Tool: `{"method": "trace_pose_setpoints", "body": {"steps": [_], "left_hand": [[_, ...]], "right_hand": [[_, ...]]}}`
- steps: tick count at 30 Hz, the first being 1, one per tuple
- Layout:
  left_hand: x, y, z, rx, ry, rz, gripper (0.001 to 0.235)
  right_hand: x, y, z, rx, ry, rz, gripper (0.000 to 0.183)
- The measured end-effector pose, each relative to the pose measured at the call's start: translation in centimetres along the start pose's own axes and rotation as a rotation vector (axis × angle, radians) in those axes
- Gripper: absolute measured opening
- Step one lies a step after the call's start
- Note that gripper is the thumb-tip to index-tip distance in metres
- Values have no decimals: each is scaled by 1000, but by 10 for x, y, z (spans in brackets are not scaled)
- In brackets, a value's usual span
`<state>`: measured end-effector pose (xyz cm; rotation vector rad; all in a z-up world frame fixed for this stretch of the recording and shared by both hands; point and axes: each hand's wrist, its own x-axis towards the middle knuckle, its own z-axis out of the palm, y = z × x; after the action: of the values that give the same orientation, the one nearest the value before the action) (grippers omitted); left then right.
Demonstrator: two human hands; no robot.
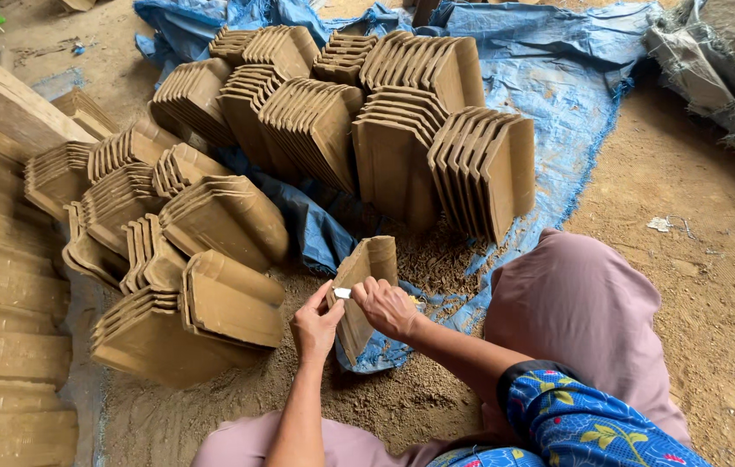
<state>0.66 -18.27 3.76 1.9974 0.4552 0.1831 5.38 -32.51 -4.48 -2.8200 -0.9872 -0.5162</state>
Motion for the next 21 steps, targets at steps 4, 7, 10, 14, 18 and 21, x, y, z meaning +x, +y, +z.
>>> {"method": "trace_pose_setpoints", "body": {"steps": [4, 7, 10, 14, 18, 21], "left_hand": [[12, -5, 5, 34, 16, 51, 47], [19, -8, 10, 49, 16, 78, 47], [24, -9, 12, 73, 37, 110, 47], [26, -11, 14, 117, 50, 170, 47], [25, -7, 13, 97, 49, 187, 47], [23, -5, 12, 101, 59, 196, 47]], "right_hand": [[8, 8, 6, 23, -12, 32, 10], [12, 14, 9, 12, -46, 69, 11], [21, 26, 10, 71, -119, 131, 12], [26, 37, 7, 151, -226, 199, 12], [31, 47, 13, 165, -242, 241, 14], [31, 51, 25, 151, -216, 233, 12]]}}
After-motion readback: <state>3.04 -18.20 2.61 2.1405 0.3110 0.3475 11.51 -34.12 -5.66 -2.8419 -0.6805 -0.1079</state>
